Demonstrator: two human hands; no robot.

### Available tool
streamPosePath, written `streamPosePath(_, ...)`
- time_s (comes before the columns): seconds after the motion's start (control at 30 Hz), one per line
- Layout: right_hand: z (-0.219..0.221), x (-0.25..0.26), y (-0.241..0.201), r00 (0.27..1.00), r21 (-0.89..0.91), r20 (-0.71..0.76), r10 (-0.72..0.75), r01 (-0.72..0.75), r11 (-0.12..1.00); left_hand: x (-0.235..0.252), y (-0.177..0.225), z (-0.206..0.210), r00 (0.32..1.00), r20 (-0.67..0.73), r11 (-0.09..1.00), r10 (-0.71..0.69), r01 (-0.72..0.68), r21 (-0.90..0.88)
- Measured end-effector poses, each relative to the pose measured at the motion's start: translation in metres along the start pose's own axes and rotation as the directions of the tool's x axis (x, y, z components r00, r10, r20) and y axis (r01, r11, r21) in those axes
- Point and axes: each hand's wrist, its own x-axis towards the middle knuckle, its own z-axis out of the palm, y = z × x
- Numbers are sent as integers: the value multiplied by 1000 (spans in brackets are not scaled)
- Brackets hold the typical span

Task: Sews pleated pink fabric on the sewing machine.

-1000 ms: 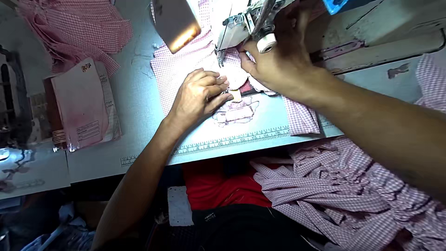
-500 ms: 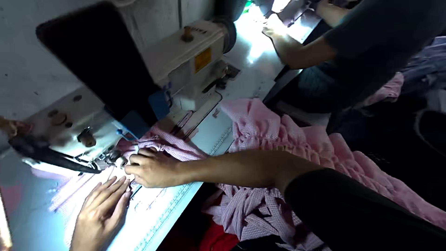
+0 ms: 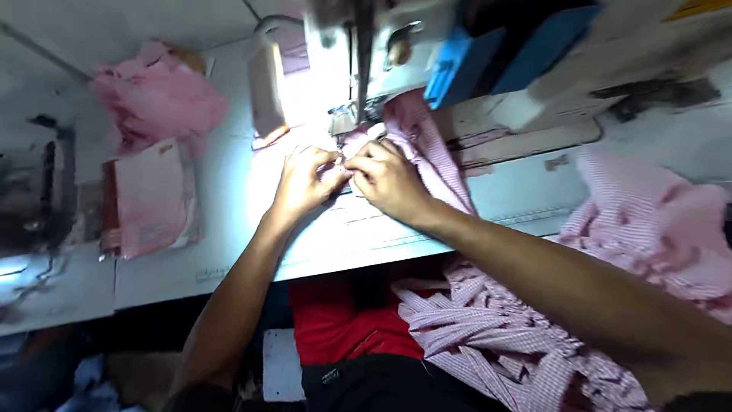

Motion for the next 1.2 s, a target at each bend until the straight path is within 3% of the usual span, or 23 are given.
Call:
streamPosePath(0.1, 0, 0, 1, 1000, -17, 9, -14, 14, 1000, 1, 3, -5, 997, 30, 996, 66, -68, 50)
streamPosePath(0.2, -4, 2, 7, 999, -37, 23, -44, 45, 998, -3, 3, -7, 982, -34, 952, 184, -170, 254)
streamPosePath(0.3, -3, 2, 5, 999, -32, 32, -35, 36, 999, -5, -2, -3, 966, -88, 944, 243, -215, 249)
streamPosePath(0.43, -9, 7, 12, 995, -16, 80, -51, 52, 999, -10, 14, -10, 861, 111, 833, 497, -509, 216)
streamPosePath(0.53, -15, 16, 24, 994, 26, 93, -55, 53, 998, -28, 30, -11, 814, 240, 763, 529, -580, 287)
streamPosePath(0.7, -11, 22, 13, 994, -50, 99, 55, -50, 997, -36, 28, 8, 919, 71, 902, 388, -395, 173)
streamPosePath(0.87, -31, 8, 7, 963, -81, 267, 24, -2, 997, -46, 27, 11, 950, -6, 937, 313, -308, 164)
streamPosePath(1.0, -32, 3, 15, 974, -14, 216, -69, 74, 997, -45, 28, 11, 961, -21, 949, 277, -270, 162)
streamPosePath(1.2, -21, 7, 9, 990, -68, 136, 30, -20, 997, -49, 37, 12, 962, -35, 949, 270, -260, 178)
